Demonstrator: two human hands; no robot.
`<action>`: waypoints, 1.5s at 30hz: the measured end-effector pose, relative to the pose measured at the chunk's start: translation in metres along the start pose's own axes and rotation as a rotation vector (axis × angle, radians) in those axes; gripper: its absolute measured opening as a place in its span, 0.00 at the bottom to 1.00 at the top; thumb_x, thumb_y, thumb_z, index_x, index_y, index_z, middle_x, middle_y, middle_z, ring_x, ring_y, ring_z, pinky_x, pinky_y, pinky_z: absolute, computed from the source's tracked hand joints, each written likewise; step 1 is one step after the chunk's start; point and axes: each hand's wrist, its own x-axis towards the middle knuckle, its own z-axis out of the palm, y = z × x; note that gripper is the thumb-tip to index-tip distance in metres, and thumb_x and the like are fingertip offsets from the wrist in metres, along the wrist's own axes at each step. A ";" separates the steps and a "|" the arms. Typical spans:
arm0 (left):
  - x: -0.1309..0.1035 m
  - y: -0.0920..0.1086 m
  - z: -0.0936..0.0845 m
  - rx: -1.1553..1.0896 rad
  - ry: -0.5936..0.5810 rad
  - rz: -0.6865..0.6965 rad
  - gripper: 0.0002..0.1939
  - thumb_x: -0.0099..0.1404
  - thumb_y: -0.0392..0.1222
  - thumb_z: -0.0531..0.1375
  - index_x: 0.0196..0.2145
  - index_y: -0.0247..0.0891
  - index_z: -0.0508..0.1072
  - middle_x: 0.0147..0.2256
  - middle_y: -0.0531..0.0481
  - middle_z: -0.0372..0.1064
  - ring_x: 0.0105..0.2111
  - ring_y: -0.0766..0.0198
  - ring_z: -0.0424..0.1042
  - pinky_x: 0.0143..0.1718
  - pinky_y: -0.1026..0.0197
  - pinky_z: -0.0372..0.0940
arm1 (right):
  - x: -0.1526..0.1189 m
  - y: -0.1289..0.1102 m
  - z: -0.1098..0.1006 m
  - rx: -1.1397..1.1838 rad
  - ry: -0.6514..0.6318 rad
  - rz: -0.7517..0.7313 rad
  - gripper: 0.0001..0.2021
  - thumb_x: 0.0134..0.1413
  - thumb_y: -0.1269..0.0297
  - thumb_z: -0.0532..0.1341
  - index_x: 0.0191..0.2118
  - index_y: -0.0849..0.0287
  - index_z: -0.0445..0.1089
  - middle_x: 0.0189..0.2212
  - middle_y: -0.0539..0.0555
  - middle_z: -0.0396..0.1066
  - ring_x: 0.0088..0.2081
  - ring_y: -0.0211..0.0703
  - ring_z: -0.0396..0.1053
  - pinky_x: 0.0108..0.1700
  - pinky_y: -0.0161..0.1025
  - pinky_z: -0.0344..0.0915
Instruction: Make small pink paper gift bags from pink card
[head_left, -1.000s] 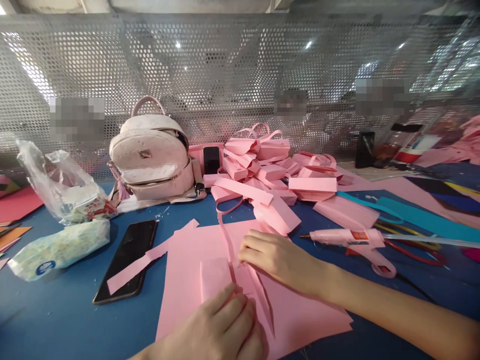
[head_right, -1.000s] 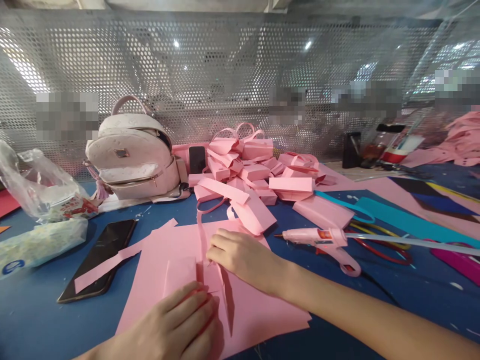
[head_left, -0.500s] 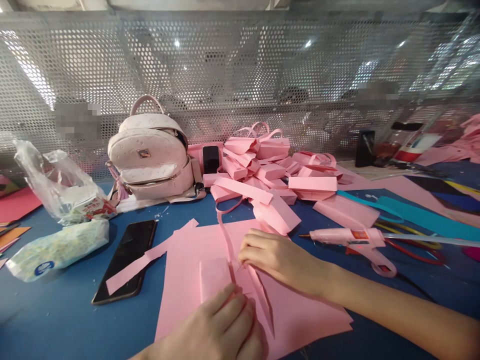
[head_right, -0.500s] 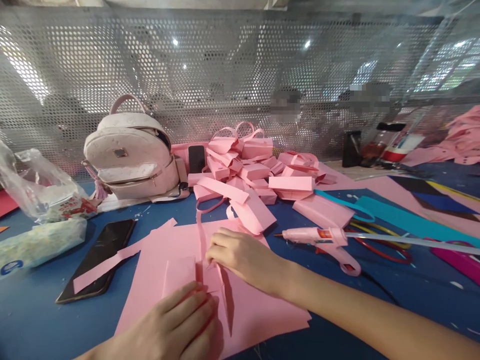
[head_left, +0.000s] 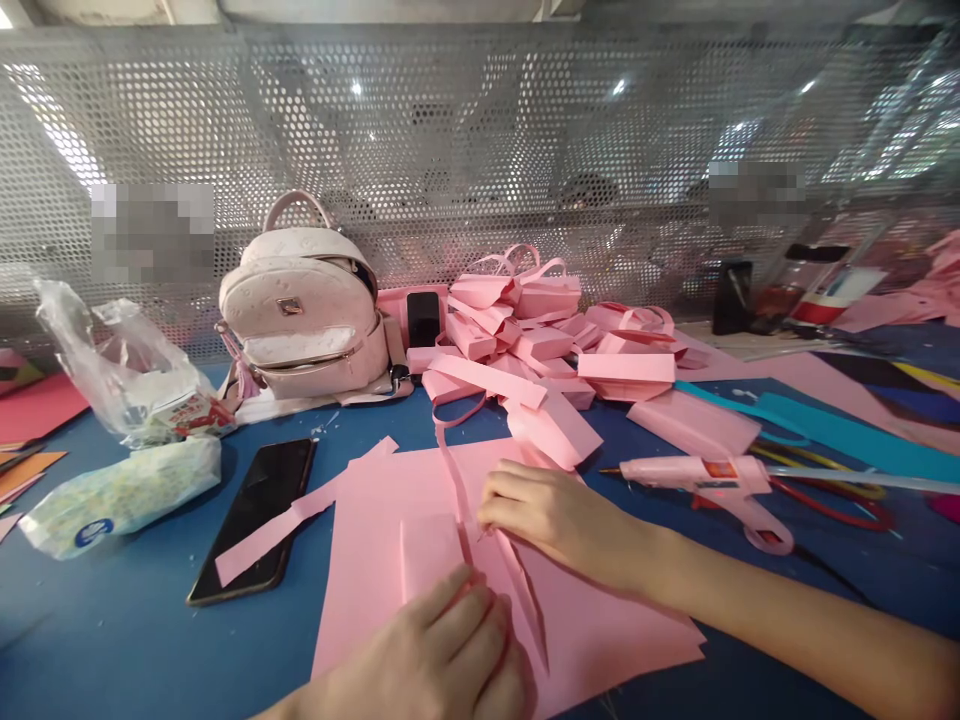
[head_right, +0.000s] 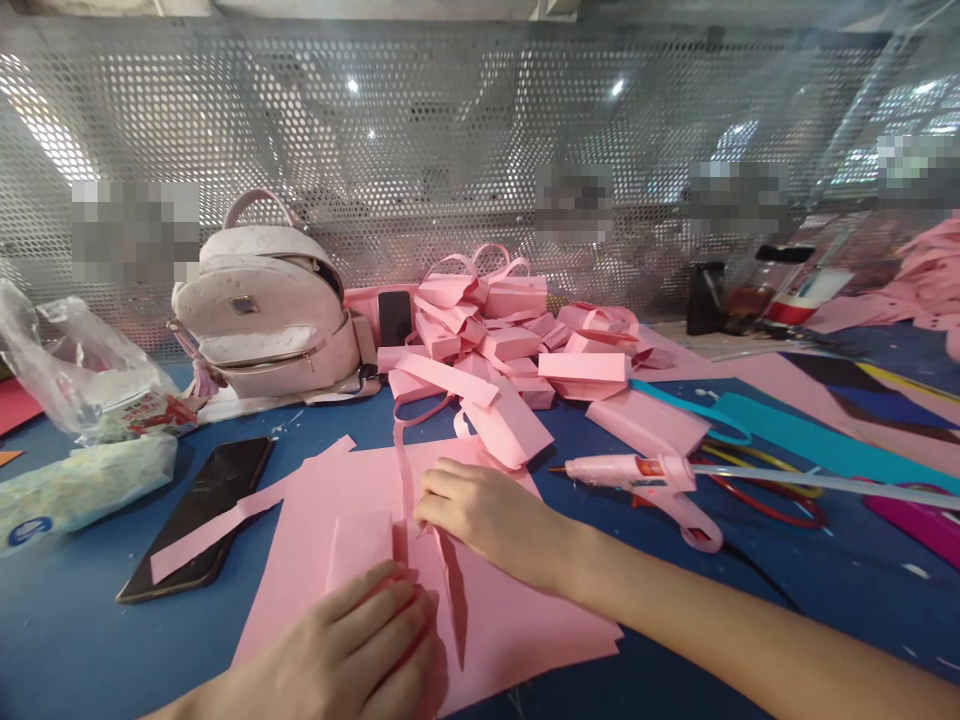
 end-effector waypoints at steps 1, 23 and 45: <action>0.000 0.000 0.000 0.003 -0.001 0.003 0.09 0.73 0.39 0.57 0.41 0.31 0.75 0.35 0.45 0.78 0.36 0.56 0.78 0.48 0.52 0.73 | 0.000 0.000 -0.001 0.012 -0.005 0.000 0.11 0.69 0.76 0.54 0.38 0.61 0.72 0.37 0.53 0.71 0.38 0.42 0.65 0.39 0.37 0.61; 0.002 -0.003 -0.003 -0.005 -0.014 0.011 0.11 0.74 0.39 0.55 0.40 0.32 0.77 0.35 0.44 0.79 0.36 0.57 0.78 0.47 0.53 0.74 | 0.001 0.002 0.001 0.101 -0.006 0.122 0.11 0.69 0.74 0.54 0.38 0.59 0.73 0.38 0.52 0.72 0.41 0.42 0.66 0.44 0.39 0.62; 0.000 -0.001 -0.002 -0.001 -0.017 0.003 0.10 0.74 0.38 0.56 0.41 0.31 0.75 0.36 0.44 0.78 0.38 0.56 0.78 0.49 0.52 0.72 | -0.001 0.007 0.013 0.241 0.084 0.136 0.13 0.71 0.71 0.53 0.40 0.59 0.75 0.37 0.54 0.73 0.41 0.43 0.69 0.44 0.39 0.66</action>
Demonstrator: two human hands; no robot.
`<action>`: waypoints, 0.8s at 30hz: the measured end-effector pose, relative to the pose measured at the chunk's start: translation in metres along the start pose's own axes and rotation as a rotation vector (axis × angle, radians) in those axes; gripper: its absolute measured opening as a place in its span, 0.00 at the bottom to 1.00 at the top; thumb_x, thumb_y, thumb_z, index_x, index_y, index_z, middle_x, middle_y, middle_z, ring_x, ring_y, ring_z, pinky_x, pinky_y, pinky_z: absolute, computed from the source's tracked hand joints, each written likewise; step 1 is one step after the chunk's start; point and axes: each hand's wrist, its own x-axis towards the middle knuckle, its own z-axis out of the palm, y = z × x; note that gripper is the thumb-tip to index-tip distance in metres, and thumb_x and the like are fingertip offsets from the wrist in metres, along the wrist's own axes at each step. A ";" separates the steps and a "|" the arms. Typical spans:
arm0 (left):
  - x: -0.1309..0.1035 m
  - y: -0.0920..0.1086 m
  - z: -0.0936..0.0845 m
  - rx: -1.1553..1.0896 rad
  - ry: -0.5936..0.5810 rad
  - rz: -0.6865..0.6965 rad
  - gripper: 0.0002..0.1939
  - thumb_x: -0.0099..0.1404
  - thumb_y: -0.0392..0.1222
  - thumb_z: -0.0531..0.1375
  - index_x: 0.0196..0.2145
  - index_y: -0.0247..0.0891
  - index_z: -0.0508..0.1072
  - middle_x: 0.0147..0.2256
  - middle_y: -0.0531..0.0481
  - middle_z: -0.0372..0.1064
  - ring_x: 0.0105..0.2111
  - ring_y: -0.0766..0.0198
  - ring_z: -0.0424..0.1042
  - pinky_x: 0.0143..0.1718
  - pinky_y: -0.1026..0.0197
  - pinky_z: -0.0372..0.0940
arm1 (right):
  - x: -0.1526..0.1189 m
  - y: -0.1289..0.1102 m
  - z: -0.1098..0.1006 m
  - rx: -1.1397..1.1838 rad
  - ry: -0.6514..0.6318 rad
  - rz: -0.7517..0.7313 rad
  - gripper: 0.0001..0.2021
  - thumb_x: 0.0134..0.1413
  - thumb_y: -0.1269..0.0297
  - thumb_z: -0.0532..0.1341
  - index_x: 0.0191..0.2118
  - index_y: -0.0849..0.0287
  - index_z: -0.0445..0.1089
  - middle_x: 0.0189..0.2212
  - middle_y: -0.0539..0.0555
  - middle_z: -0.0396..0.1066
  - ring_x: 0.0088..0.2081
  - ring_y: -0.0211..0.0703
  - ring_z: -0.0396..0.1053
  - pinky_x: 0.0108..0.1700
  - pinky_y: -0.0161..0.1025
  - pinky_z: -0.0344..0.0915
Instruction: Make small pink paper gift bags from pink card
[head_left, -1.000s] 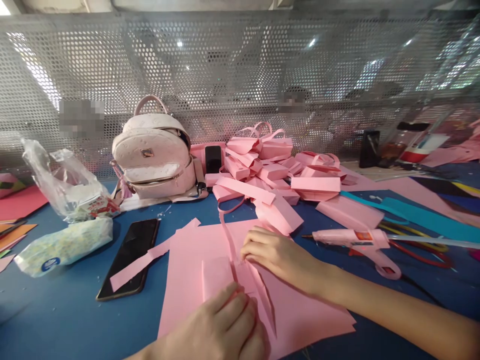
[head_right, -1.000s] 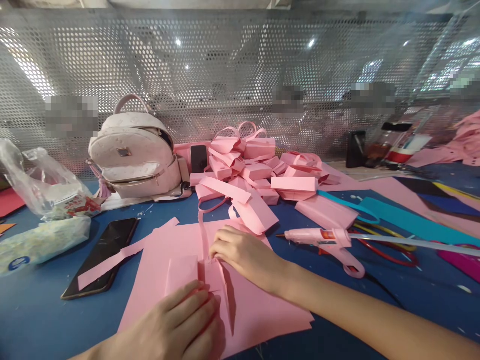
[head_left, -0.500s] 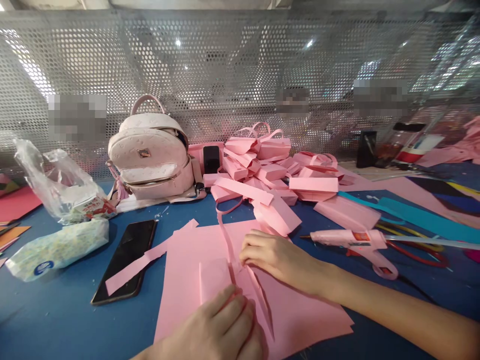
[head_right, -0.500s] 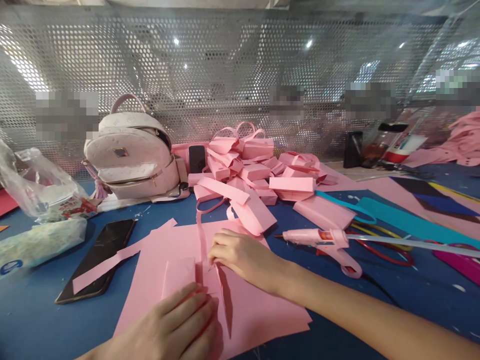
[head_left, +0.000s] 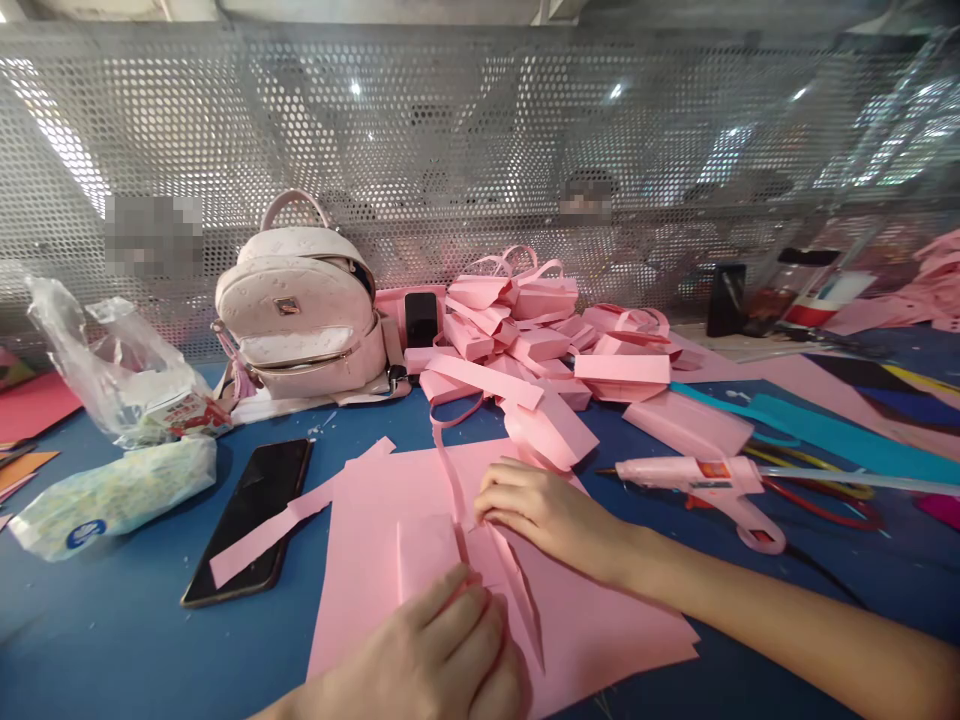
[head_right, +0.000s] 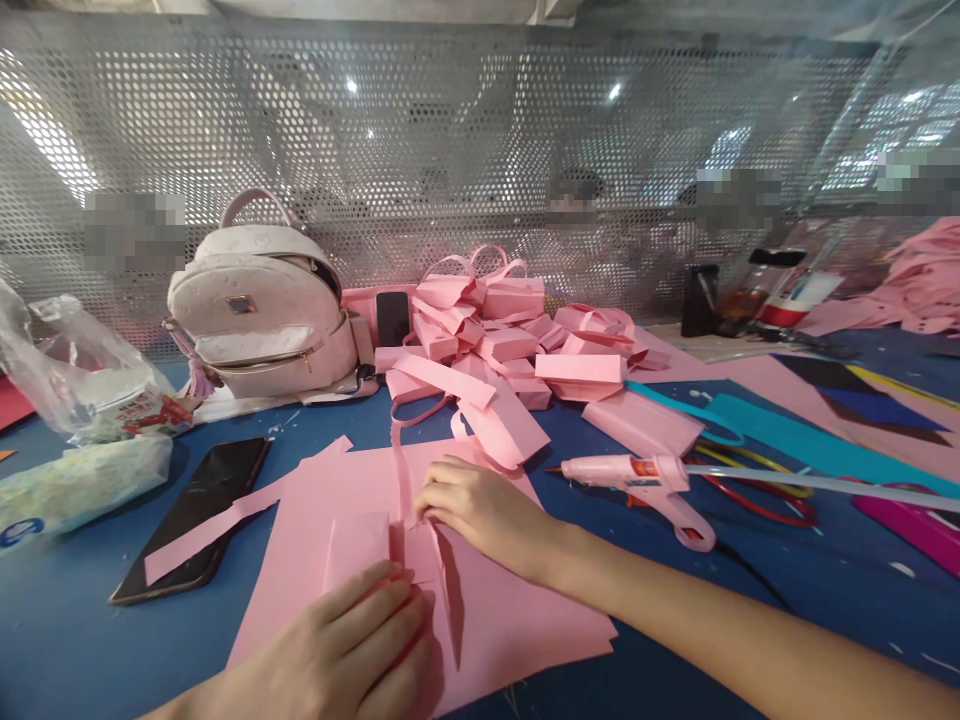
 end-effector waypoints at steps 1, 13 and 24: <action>0.000 0.000 0.000 0.003 -0.004 0.002 0.10 0.74 0.39 0.56 0.42 0.31 0.75 0.36 0.44 0.78 0.38 0.57 0.78 0.50 0.52 0.71 | 0.000 0.000 -0.001 0.005 -0.003 -0.001 0.13 0.71 0.70 0.53 0.40 0.59 0.76 0.37 0.54 0.73 0.41 0.43 0.69 0.44 0.39 0.66; 0.000 0.001 0.002 0.010 0.031 -0.010 0.09 0.74 0.37 0.55 0.40 0.32 0.76 0.35 0.45 0.78 0.37 0.57 0.78 0.50 0.53 0.72 | 0.002 0.001 -0.005 0.081 -0.036 0.033 0.12 0.70 0.71 0.55 0.39 0.58 0.75 0.38 0.53 0.73 0.41 0.42 0.68 0.46 0.38 0.64; 0.000 0.001 0.004 0.000 0.041 -0.018 0.09 0.73 0.35 0.55 0.39 0.33 0.76 0.35 0.45 0.79 0.37 0.57 0.79 0.48 0.53 0.74 | -0.003 0.006 0.001 0.002 -0.017 0.021 0.10 0.70 0.73 0.55 0.39 0.59 0.72 0.38 0.52 0.69 0.41 0.42 0.67 0.43 0.36 0.62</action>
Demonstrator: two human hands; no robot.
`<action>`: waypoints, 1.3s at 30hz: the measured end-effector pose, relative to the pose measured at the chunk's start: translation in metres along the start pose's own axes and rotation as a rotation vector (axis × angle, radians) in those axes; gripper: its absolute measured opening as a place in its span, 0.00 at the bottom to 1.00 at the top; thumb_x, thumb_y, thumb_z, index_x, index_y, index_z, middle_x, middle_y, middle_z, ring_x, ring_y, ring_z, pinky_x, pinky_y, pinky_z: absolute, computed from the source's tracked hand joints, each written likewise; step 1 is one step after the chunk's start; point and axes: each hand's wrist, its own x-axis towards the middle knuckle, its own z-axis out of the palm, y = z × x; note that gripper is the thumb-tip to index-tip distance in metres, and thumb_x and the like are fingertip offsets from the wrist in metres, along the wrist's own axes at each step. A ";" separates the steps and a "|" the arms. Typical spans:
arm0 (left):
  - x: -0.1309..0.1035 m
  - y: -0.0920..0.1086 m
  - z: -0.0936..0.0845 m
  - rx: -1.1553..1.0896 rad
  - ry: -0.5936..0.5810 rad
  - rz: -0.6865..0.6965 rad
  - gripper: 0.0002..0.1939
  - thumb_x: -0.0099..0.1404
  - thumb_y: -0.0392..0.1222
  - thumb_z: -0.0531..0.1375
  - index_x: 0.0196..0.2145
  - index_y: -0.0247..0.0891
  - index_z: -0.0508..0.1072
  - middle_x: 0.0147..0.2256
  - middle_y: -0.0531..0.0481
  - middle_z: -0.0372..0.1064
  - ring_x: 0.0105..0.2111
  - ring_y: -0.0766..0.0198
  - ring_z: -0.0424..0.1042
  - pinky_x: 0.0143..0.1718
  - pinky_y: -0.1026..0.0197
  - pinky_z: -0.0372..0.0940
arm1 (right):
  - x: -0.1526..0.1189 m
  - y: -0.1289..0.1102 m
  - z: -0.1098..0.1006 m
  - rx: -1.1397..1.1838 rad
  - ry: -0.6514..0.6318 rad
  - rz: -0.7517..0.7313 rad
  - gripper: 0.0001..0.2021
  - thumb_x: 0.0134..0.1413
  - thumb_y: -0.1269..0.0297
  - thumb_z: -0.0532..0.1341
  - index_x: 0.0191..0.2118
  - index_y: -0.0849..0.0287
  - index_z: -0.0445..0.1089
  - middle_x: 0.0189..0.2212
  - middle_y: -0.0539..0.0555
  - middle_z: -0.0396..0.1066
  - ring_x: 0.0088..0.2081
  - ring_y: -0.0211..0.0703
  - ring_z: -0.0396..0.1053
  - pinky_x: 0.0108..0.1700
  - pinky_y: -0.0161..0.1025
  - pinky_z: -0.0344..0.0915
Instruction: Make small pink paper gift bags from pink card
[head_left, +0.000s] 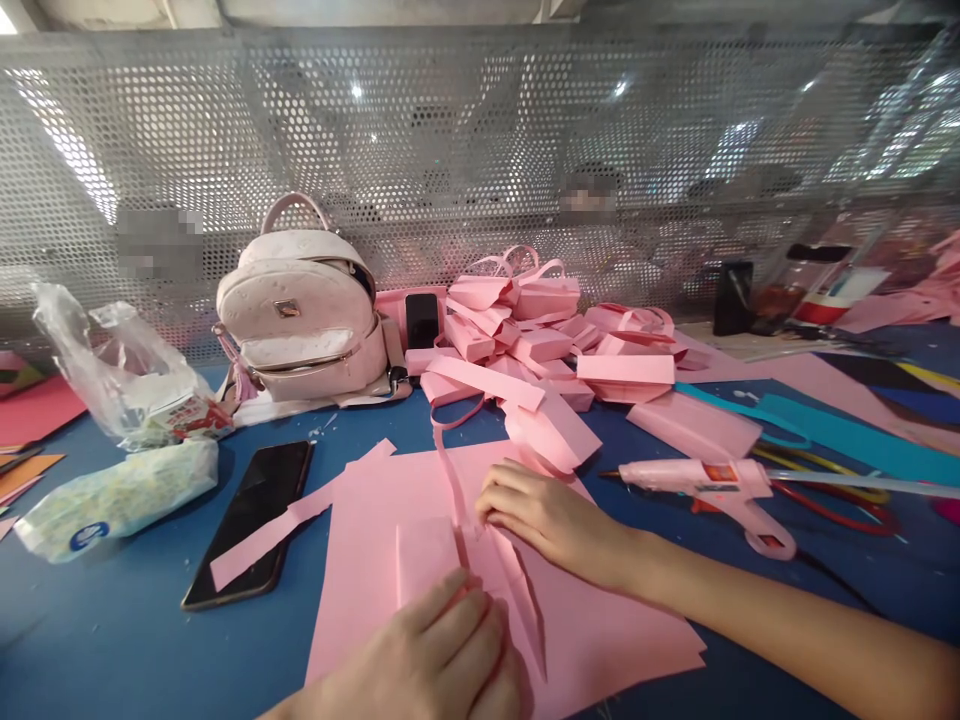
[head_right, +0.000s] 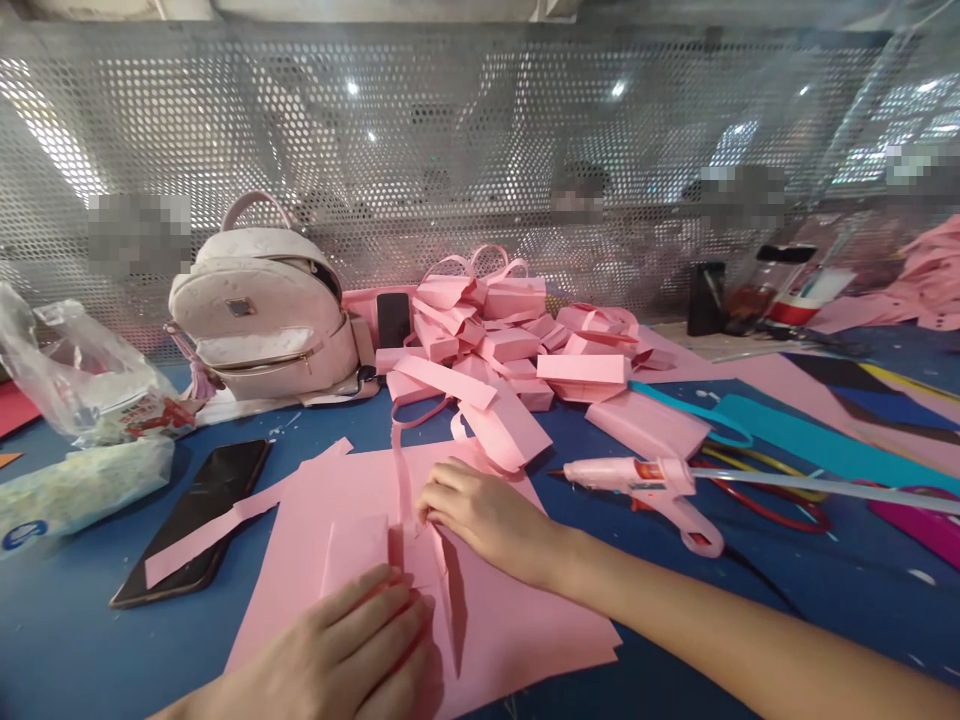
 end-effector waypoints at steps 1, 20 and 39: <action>0.000 0.000 -0.001 0.001 -0.003 0.003 0.10 0.73 0.35 0.55 0.39 0.32 0.76 0.35 0.45 0.79 0.37 0.57 0.79 0.48 0.53 0.74 | -0.001 0.000 0.002 -0.002 0.009 -0.002 0.10 0.69 0.74 0.54 0.39 0.59 0.72 0.38 0.52 0.69 0.41 0.41 0.67 0.43 0.36 0.63; 0.000 -0.003 0.003 0.014 0.000 0.000 0.11 0.74 0.34 0.54 0.39 0.34 0.77 0.36 0.50 0.80 0.36 0.60 0.80 0.47 0.57 0.75 | -0.003 0.003 0.009 -0.046 0.094 -0.013 0.09 0.67 0.75 0.58 0.42 0.59 0.75 0.34 0.51 0.66 0.36 0.39 0.67 0.38 0.34 0.62; -0.001 0.000 0.004 0.033 0.000 -0.010 0.08 0.71 0.32 0.57 0.38 0.36 0.77 0.38 0.49 0.79 0.36 0.61 0.79 0.49 0.57 0.75 | -0.005 0.009 0.010 -0.095 0.115 -0.101 0.13 0.72 0.68 0.53 0.42 0.57 0.76 0.34 0.51 0.67 0.36 0.39 0.67 0.36 0.34 0.61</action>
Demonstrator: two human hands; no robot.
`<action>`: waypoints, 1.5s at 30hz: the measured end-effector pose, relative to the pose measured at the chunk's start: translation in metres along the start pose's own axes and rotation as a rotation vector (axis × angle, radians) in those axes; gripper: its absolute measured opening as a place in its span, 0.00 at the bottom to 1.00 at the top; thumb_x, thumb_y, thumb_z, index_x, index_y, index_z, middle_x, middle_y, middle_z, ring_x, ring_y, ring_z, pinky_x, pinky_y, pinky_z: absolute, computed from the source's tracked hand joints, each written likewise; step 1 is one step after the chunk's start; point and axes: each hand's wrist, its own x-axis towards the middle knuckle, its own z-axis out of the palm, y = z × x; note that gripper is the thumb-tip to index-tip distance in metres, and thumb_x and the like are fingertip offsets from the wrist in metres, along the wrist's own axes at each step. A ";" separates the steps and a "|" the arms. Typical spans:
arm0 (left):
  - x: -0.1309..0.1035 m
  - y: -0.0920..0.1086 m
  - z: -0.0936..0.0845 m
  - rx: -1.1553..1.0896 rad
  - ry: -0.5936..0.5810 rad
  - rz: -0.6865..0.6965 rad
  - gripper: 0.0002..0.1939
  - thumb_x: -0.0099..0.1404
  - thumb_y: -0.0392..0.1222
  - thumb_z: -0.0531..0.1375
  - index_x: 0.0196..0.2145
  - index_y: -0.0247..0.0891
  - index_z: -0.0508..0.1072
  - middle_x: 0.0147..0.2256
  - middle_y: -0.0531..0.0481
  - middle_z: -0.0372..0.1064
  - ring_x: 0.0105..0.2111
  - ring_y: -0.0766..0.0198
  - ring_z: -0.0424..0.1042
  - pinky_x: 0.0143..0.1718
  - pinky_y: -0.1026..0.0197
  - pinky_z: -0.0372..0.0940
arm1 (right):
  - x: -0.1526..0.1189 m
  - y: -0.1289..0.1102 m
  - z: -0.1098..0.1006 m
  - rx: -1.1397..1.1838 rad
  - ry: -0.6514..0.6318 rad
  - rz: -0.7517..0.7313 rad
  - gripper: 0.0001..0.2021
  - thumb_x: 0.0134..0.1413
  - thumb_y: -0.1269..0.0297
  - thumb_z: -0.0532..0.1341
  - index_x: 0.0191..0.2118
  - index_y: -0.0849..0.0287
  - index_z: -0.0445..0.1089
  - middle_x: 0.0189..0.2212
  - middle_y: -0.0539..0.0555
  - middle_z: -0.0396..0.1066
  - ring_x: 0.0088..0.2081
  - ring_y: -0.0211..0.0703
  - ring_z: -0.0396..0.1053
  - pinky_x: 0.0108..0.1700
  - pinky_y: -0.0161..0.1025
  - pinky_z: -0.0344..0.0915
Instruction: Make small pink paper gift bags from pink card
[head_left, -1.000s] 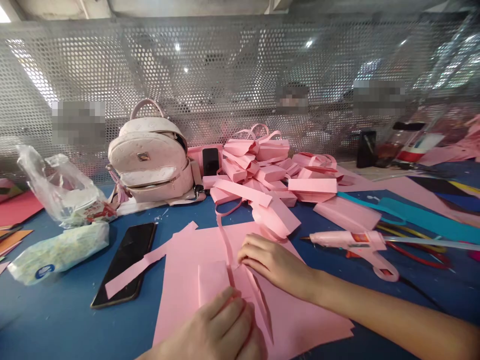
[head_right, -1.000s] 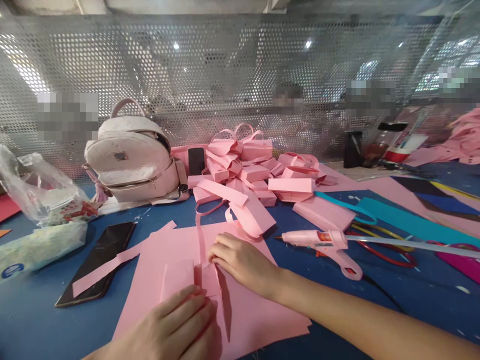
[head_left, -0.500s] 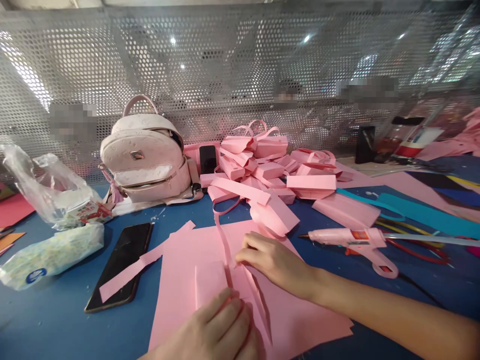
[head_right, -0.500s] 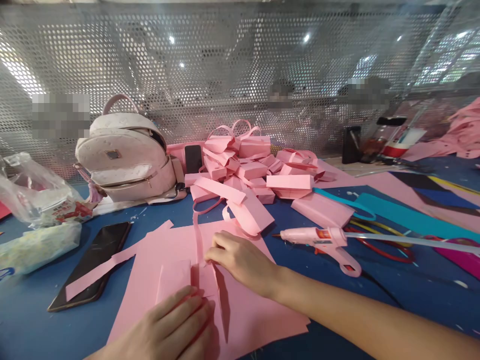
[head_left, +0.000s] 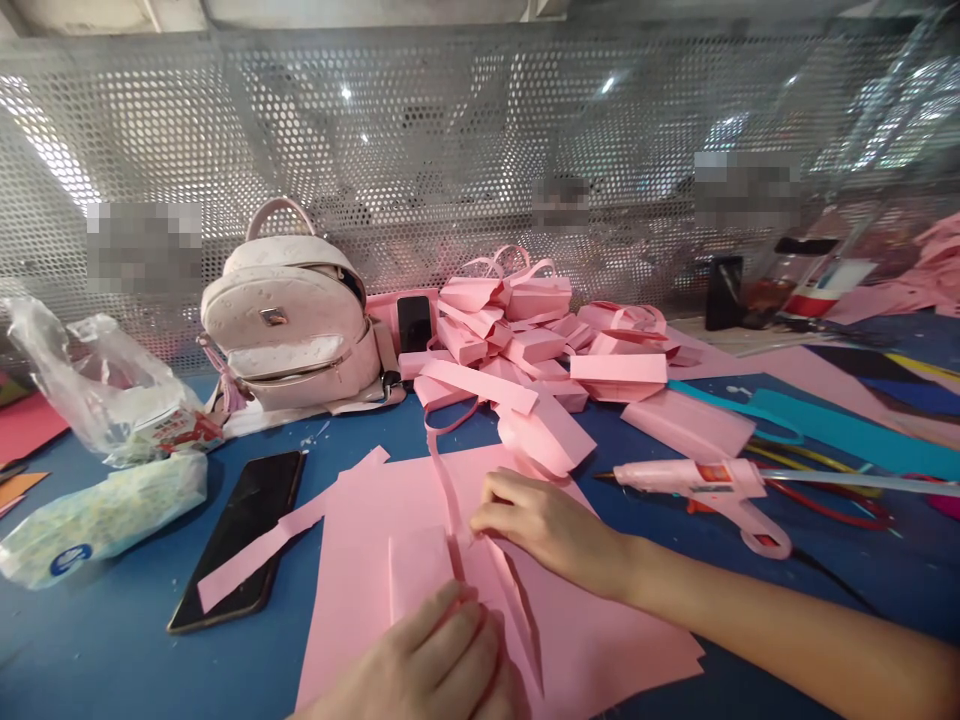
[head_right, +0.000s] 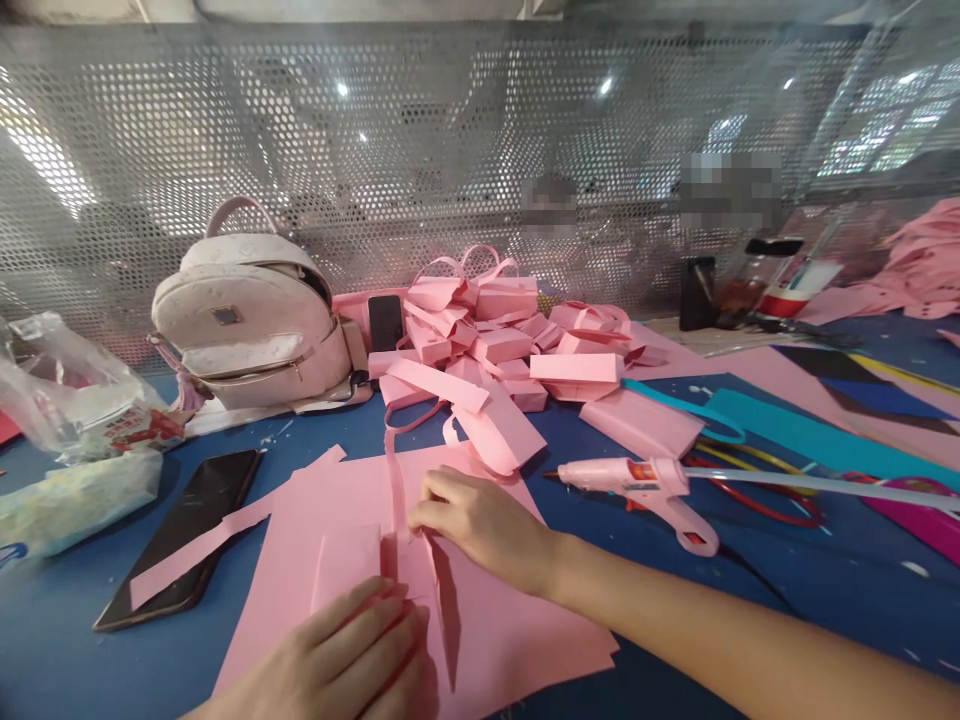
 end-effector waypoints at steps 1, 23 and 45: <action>0.000 0.000 0.000 0.001 -0.001 -0.002 0.08 0.71 0.33 0.57 0.38 0.36 0.76 0.38 0.49 0.79 0.36 0.61 0.79 0.49 0.57 0.74 | 0.000 0.000 0.000 0.000 0.001 -0.008 0.13 0.72 0.69 0.53 0.42 0.57 0.76 0.34 0.51 0.68 0.36 0.39 0.67 0.36 0.34 0.61; 0.003 0.000 0.004 0.021 0.061 -0.026 0.13 0.71 0.30 0.53 0.35 0.37 0.77 0.35 0.51 0.79 0.33 0.62 0.78 0.45 0.58 0.74 | 0.002 0.001 -0.008 0.078 0.054 0.032 0.13 0.71 0.70 0.53 0.40 0.58 0.74 0.36 0.53 0.71 0.40 0.42 0.68 0.43 0.39 0.65; 0.016 -0.043 -0.073 -0.085 -0.323 -0.299 0.62 0.56 0.69 0.66 0.72 0.30 0.44 0.56 0.33 0.70 0.52 0.47 0.74 0.49 0.56 0.72 | 0.000 0.009 -0.002 -0.036 0.171 0.124 0.12 0.64 0.77 0.52 0.38 0.58 0.71 0.37 0.54 0.71 0.41 0.45 0.68 0.46 0.43 0.66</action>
